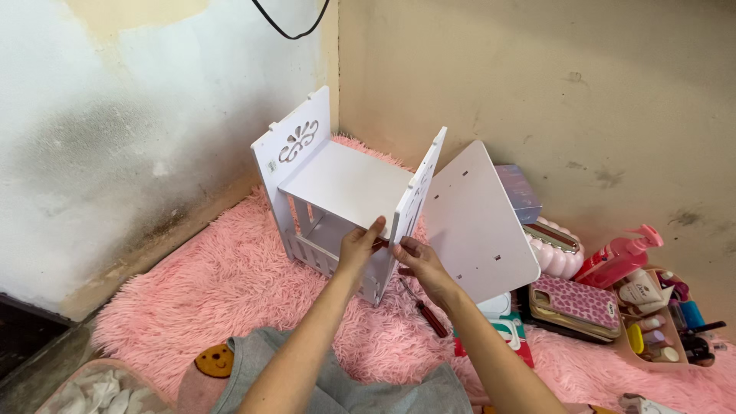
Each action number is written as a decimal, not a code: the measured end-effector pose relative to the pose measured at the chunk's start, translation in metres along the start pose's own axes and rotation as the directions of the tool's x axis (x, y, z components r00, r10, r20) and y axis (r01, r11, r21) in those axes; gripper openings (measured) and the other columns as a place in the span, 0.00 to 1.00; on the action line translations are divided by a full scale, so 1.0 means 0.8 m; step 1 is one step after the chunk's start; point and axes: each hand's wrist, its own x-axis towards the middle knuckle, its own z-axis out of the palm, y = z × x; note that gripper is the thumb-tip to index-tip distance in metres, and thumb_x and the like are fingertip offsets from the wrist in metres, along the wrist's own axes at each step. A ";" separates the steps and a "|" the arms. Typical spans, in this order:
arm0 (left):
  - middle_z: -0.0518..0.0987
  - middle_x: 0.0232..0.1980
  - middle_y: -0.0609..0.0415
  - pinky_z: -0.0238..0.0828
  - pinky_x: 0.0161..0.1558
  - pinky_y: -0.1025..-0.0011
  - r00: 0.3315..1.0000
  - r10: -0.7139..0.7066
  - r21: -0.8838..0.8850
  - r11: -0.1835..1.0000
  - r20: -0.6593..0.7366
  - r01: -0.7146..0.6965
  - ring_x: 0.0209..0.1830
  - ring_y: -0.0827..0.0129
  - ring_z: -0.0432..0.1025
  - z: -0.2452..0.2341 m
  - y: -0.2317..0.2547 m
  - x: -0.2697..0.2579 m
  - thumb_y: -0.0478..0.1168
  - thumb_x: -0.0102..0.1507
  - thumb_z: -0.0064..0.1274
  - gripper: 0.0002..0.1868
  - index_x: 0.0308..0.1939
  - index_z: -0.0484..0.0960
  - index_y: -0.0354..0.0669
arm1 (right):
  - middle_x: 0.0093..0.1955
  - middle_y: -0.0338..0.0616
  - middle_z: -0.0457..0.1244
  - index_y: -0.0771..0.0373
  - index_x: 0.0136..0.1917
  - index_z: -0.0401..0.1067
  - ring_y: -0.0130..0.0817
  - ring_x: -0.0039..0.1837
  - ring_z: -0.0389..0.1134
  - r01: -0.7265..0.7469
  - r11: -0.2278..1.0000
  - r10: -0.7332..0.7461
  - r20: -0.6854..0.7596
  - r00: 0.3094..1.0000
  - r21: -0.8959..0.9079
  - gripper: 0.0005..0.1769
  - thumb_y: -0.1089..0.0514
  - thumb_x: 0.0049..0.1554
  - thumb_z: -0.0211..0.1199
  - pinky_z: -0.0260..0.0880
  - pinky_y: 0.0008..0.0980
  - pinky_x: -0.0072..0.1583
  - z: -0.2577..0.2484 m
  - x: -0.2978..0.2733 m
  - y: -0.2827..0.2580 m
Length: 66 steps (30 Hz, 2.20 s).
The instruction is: The person assembles a white plastic storage unit on a pink rug. They connect side panels, insert a top shelf, and fit a slatted front panel into the frame.
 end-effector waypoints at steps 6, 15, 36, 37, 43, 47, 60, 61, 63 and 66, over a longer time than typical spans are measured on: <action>0.83 0.42 0.49 0.79 0.49 0.66 0.990 0.108 0.140 0.986 -0.093 -0.094 0.42 0.65 0.80 0.023 0.014 -0.011 0.54 0.68 0.47 0.26 0.50 0.76 0.31 | 0.64 0.48 0.68 0.60 0.69 0.69 0.39 0.70 0.64 -0.053 0.992 0.060 -0.057 0.997 0.111 0.48 0.22 0.52 0.54 0.66 0.45 0.62 0.015 -0.007 -0.014; 0.82 0.42 0.43 0.82 0.42 0.64 0.982 0.128 0.051 0.991 -0.140 -0.121 0.37 0.65 0.82 0.026 0.013 -0.003 0.50 0.73 0.40 0.20 0.52 0.66 0.32 | 0.65 0.50 0.68 0.61 0.69 0.69 0.39 0.72 0.63 -0.076 0.993 0.083 -0.072 0.994 0.087 0.48 0.22 0.52 0.54 0.66 0.46 0.65 0.012 -0.012 -0.011; 0.84 0.47 0.57 0.53 0.74 0.51 0.872 0.124 0.879 -0.124 0.474 -0.461 0.59 0.62 0.74 -0.052 0.020 -0.078 0.36 0.60 0.56 0.09 0.43 0.86 0.52 | 0.65 0.47 0.67 0.65 0.66 0.68 0.42 0.69 0.67 0.076 0.967 -0.077 0.006 0.997 -0.243 0.35 0.60 0.47 0.75 0.76 0.41 0.63 0.002 -0.035 -0.024; 0.84 0.47 0.56 0.54 0.73 0.52 0.857 0.139 0.867 -0.146 0.495 -0.477 0.57 0.62 0.74 -0.052 0.013 -0.073 0.35 0.59 0.56 0.08 0.41 0.85 0.51 | 0.65 0.47 0.67 0.64 0.66 0.67 0.41 0.69 0.67 0.083 0.970 -0.083 0.007 0.997 -0.227 0.36 0.60 0.46 0.76 0.76 0.40 0.63 0.000 -0.036 -0.023; 0.83 0.46 0.53 0.63 0.68 0.57 0.814 0.180 0.828 -0.239 0.552 -0.508 0.54 0.60 0.75 -0.057 -0.022 -0.051 0.33 0.59 0.55 0.07 0.40 0.84 0.47 | 0.65 0.47 0.67 0.63 0.69 0.65 0.41 0.70 0.66 0.125 0.979 -0.122 0.027 0.992 -0.163 0.40 0.59 0.46 0.76 0.74 0.40 0.64 -0.007 -0.039 -0.016; 0.82 0.48 0.51 0.67 0.63 0.59 0.795 0.210 0.815 -0.269 0.569 -0.513 0.54 0.58 0.75 -0.059 -0.025 -0.052 0.32 0.58 0.56 0.12 0.44 0.83 0.44 | 0.66 0.48 0.66 0.64 0.72 0.62 0.41 0.70 0.67 0.123 0.979 -0.121 0.020 0.992 -0.162 0.44 0.59 0.46 0.76 0.74 0.39 0.65 -0.005 -0.037 -0.018; 0.81 0.48 0.49 0.67 0.64 0.58 0.766 0.320 0.830 -0.226 0.558 -0.510 0.54 0.56 0.75 -0.065 -0.015 -0.054 0.29 0.57 0.55 0.15 0.47 0.83 0.44 | 0.67 0.49 0.65 0.64 0.73 0.62 0.42 0.69 0.66 0.080 0.979 -0.083 -0.011 0.996 -0.186 0.44 0.62 0.46 0.75 0.75 0.40 0.65 -0.003 -0.035 -0.023; 0.81 0.48 0.49 0.67 0.64 0.58 0.771 0.317 0.834 -0.220 0.552 -0.507 0.54 0.56 0.75 -0.066 -0.015 -0.054 0.28 0.56 0.55 0.16 0.47 0.83 0.44 | 0.67 0.49 0.65 0.64 0.72 0.62 0.42 0.69 0.66 0.075 0.979 -0.080 -0.015 0.997 -0.191 0.43 0.62 0.46 0.75 0.75 0.39 0.66 -0.003 -0.035 -0.023; 0.81 0.48 0.50 0.67 0.65 0.58 0.782 0.309 0.841 -0.207 0.541 -0.500 0.54 0.56 0.75 -0.067 -0.013 -0.054 0.27 0.55 0.55 0.18 0.48 0.83 0.44 | 0.67 0.48 0.66 0.64 0.72 0.63 0.41 0.69 0.67 0.068 0.977 -0.074 -0.022 0.997 -0.200 0.43 0.62 0.45 0.75 0.75 0.39 0.66 -0.002 -0.035 -0.024; 0.81 0.49 0.50 0.67 0.64 0.59 0.808 0.293 0.859 -0.161 0.512 -0.486 0.55 0.55 0.73 -0.068 -0.013 -0.056 0.27 0.52 0.57 0.20 0.47 0.83 0.43 | 0.67 0.49 0.65 0.65 0.72 0.63 0.41 0.69 0.66 0.065 0.977 -0.072 -0.025 0.997 -0.203 0.43 0.62 0.45 0.75 0.75 0.39 0.65 -0.002 -0.035 -0.027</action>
